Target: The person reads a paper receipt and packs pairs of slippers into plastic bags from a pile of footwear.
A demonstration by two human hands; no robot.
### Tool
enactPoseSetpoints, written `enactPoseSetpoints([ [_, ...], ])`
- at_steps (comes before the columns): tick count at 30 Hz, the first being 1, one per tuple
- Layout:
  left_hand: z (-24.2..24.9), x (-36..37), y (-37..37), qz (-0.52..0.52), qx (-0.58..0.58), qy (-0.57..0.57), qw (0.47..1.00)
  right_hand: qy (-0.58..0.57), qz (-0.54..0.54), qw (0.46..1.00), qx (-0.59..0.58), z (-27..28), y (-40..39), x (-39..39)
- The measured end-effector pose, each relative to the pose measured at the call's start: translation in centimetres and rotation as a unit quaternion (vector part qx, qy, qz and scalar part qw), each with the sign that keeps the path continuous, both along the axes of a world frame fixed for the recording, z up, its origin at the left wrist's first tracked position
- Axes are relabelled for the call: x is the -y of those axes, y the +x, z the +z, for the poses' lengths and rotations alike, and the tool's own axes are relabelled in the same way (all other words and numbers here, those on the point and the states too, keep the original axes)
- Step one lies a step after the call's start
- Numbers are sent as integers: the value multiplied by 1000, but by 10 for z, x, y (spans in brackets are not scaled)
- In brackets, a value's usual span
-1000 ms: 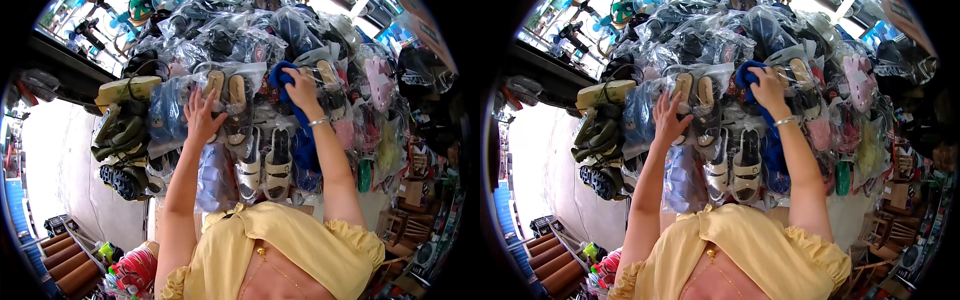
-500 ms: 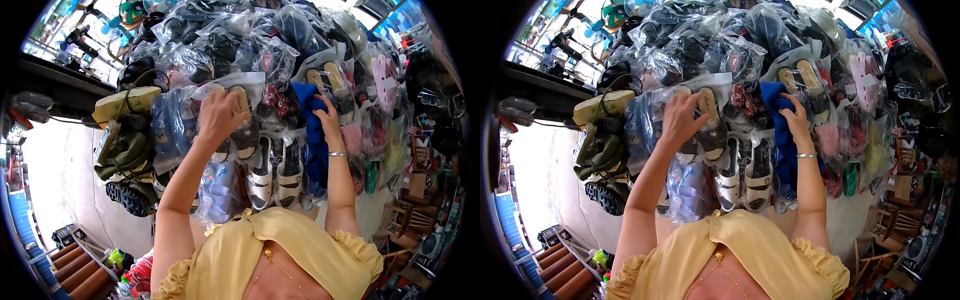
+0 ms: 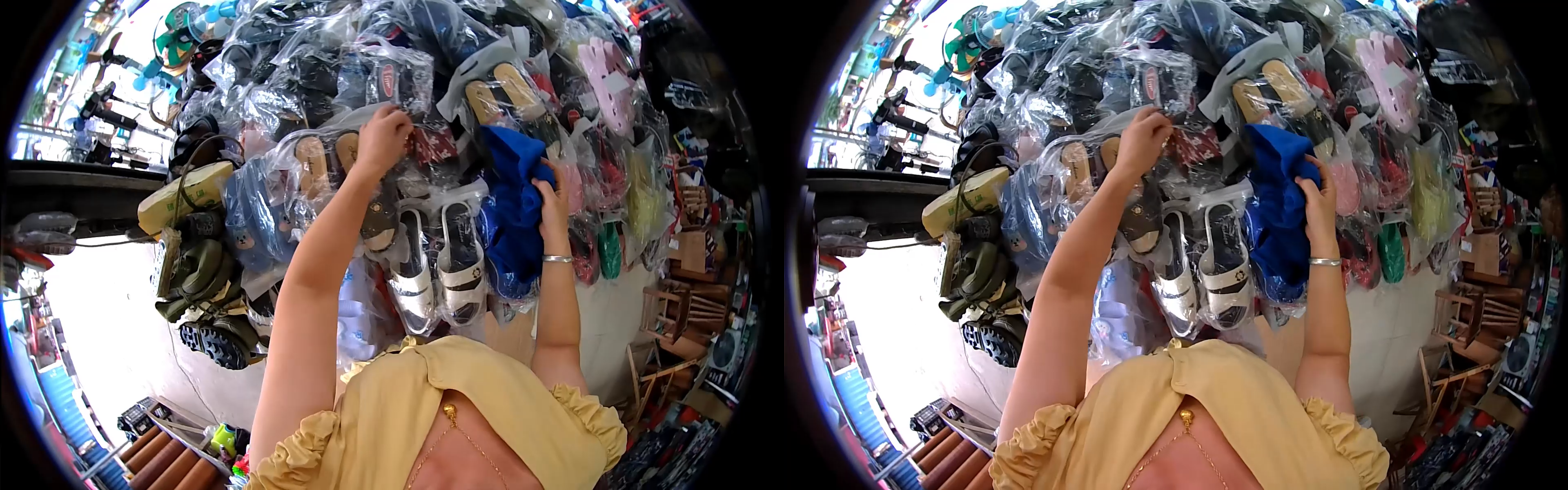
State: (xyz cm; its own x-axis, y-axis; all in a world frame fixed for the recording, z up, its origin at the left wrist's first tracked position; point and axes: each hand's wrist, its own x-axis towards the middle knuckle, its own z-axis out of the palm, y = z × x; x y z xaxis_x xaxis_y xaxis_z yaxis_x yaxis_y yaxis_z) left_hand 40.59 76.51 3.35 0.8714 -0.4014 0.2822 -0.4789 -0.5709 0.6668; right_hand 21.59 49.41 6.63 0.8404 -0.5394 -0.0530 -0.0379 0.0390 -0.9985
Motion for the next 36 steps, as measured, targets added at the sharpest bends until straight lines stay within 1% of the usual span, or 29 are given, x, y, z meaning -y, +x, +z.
enactPoseSetpoints([
  [1,-3,-3,2,2,-21,-71,997,-42,-4,999,10,-2,-1,2],
  [2,-6,-15,3,10,-45,-144,988,-42,-4,999,9,-1,2,1],
  [3,-12,-19,-2,66,-113,-253,959,-13,-17,1000,5,1,-5,1],
  [4,-20,-29,-4,128,-177,-356,909,16,-23,1000,2,0,-7,3],
  [6,-63,-67,24,43,-184,-521,833,20,-31,999,7,-3,-10,6],
  [7,-70,-76,29,5,-200,-577,792,23,-33,999,14,-6,-11,9],
  [9,-59,-84,27,-35,-220,-638,737,25,-43,999,20,-10,-14,11],
  [11,-42,-88,24,-49,-219,-668,710,26,-47,998,27,-11,-16,10],
  [12,-34,-87,25,-53,-217,-672,706,27,-55,998,33,-11,-19,10],
  [14,-24,-83,25,-58,-212,-674,705,27,-60,997,40,-14,-20,11],
  [16,-16,-68,24,-53,-203,-662,719,36,-58,997,40,-19,-22,15],
  [17,-15,-58,24,-42,-190,-651,734,36,-58,997,40,-20,-23,14],
  [19,-17,-19,17,-8,-157,-597,787,29,-60,997,26,-18,-23,14],
  [20,-16,-1,9,-8,-118,-478,870,29,-60,997,26,-17,-25,13],
  [21,-16,22,-3,1,-11,-234,972,26,-54,998,30,-15,-24,14],
  [22,-17,36,-13,10,95,33,995,25,-49,998,33,-14,-24,13],
  [24,-20,49,-33,47,57,8,997,-4,-54,998,36,-16,-24,12],
  [25,-22,50,-32,58,42,-33,997,-32,-65,997,39,-17,-24,13],
  [26,-27,52,-31,60,41,-32,997,-32,-63,997,38,-17,-27,14],
  [27,-36,52,-28,87,-4,-200,976,-13,-52,998,29,-17,-28,14],
  [28,-48,52,-26,111,-49,-363,924,7,-39,999,21,-16,-28,15],
  [29,-56,37,-19,158,-126,-387,900,7,-39,999,23,-13,-26,16],
  [30,-55,37,-20,174,-103,-356,912,-96,-57,994,-2,-7,-25,17],
  [31,-56,33,-17,179,-160,-310,920,-198,-76,977,-26,0,-24,18],
  [32,-53,28,-10,181,-214,-261,924,-197,-80,977,-25,7,-19,20],
  [33,-45,25,-9,181,-214,-261,924,-482,-118,868,-20,17,-13,21],
  [34,-31,23,-6,158,-354,-331,860,-561,-113,820,-8,28,-4,9],
  [35,-21,21,-4,130,-483,-393,772,-639,-117,761,6,39,4,-4],
  [36,-24,19,-2,130,-483,-393,772,-707,-129,695,21,50,12,-16],
])
